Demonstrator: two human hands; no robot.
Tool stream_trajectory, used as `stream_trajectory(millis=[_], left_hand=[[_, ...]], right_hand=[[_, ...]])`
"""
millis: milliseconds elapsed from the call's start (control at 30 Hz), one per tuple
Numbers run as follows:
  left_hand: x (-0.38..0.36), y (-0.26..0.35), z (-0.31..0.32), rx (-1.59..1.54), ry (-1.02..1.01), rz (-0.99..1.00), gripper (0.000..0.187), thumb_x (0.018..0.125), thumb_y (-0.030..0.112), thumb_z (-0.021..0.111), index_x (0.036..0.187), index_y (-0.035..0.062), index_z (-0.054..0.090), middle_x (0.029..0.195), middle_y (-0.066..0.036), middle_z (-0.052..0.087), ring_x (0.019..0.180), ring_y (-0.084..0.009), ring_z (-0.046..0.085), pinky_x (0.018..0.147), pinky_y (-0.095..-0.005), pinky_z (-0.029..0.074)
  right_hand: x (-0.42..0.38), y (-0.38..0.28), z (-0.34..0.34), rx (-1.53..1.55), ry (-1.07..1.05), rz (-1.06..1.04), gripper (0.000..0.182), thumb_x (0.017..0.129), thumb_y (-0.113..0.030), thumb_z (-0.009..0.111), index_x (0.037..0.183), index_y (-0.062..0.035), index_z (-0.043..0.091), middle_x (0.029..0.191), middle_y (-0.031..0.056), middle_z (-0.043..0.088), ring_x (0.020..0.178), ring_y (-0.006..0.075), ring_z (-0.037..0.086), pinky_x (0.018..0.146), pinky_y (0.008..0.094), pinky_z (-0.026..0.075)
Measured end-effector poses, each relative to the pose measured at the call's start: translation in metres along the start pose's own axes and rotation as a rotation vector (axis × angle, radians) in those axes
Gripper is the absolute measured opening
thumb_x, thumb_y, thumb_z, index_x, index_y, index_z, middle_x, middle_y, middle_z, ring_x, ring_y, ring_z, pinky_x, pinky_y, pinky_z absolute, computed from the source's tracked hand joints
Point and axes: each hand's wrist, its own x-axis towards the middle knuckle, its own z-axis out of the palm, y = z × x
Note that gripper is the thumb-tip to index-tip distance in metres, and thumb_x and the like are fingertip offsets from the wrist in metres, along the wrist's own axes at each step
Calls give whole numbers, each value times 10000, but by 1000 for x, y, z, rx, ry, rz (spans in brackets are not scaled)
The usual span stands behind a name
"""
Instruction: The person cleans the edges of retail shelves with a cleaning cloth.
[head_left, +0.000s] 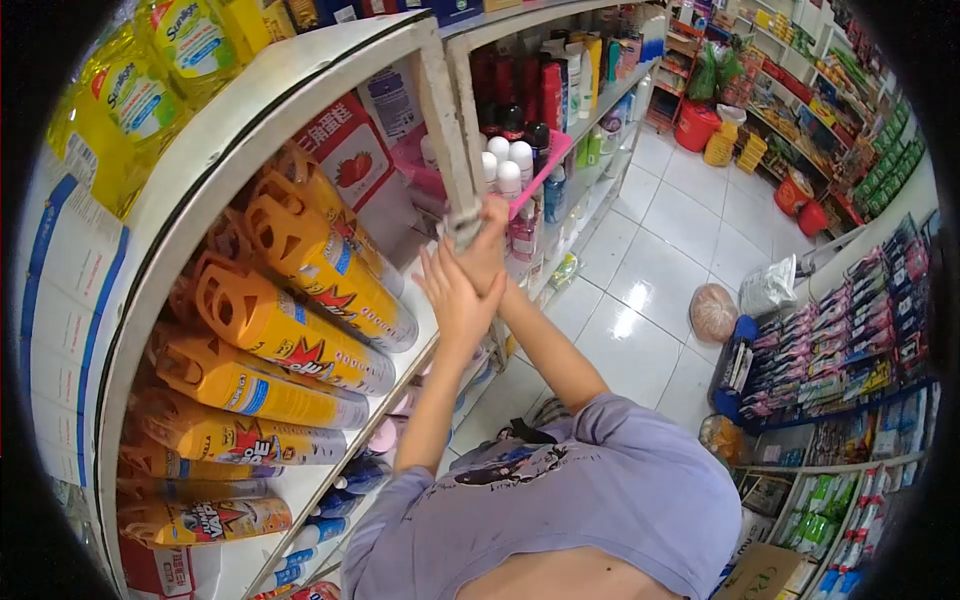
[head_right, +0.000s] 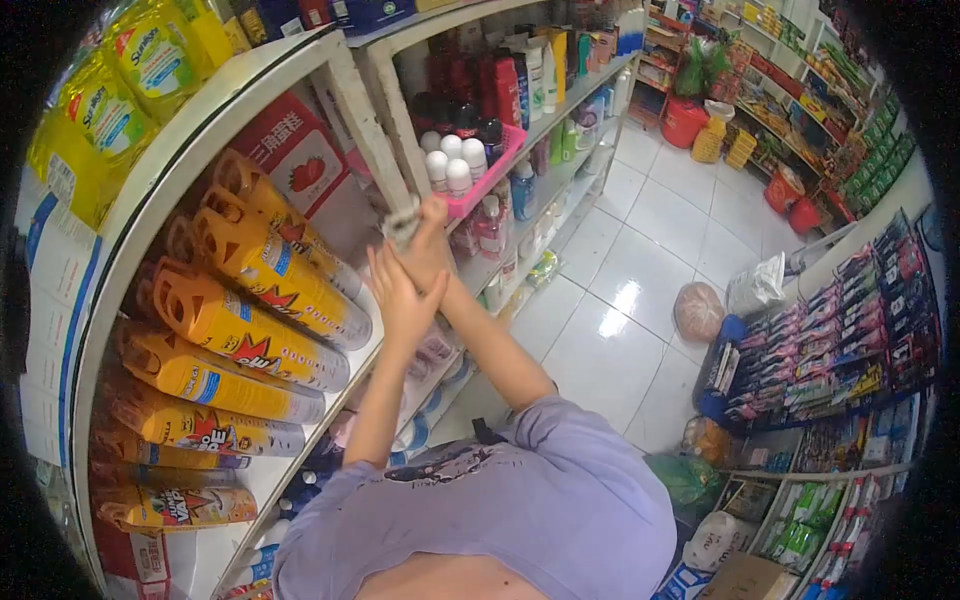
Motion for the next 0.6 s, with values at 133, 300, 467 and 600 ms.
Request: stream_trajectory(millis=[133,300,467,600], left_hand=[[-55,-7,27,48,-93,-137,765,656,267,605,1198,-63,177,1209,-246,218,1166,-383,137,930,-509,83],[-98,-11,34,-150,-125,32,654,667,200,587,1161,-43,234,1187,-219,255,1143,-379,175,935,-468,141],[-121,-11,93,-948,-387,-450,648,702,164,579,1176,-31,183,1205,-172,252,1114,-281,277,905,-365,245],[-95,29,131,-1263,-702,-1145,659,762,244,521,1254,114,102,1230,-100,243,1092,-224,309,810,-377,355]], right_hand=[[-71,37,-9,65,-108,186,632,515,-55,646,986,-13,225,904,167,303,882,315,343,813,347,289],[-83,49,-38,177,-200,190,556,543,-38,630,975,-27,281,910,139,329,880,275,355,801,326,294],[-107,57,-102,-29,-98,516,306,644,-58,613,872,-19,413,789,66,419,742,136,401,699,244,345],[-80,66,-152,63,21,819,179,739,-129,559,820,-16,446,730,25,445,689,87,404,656,227,356]])
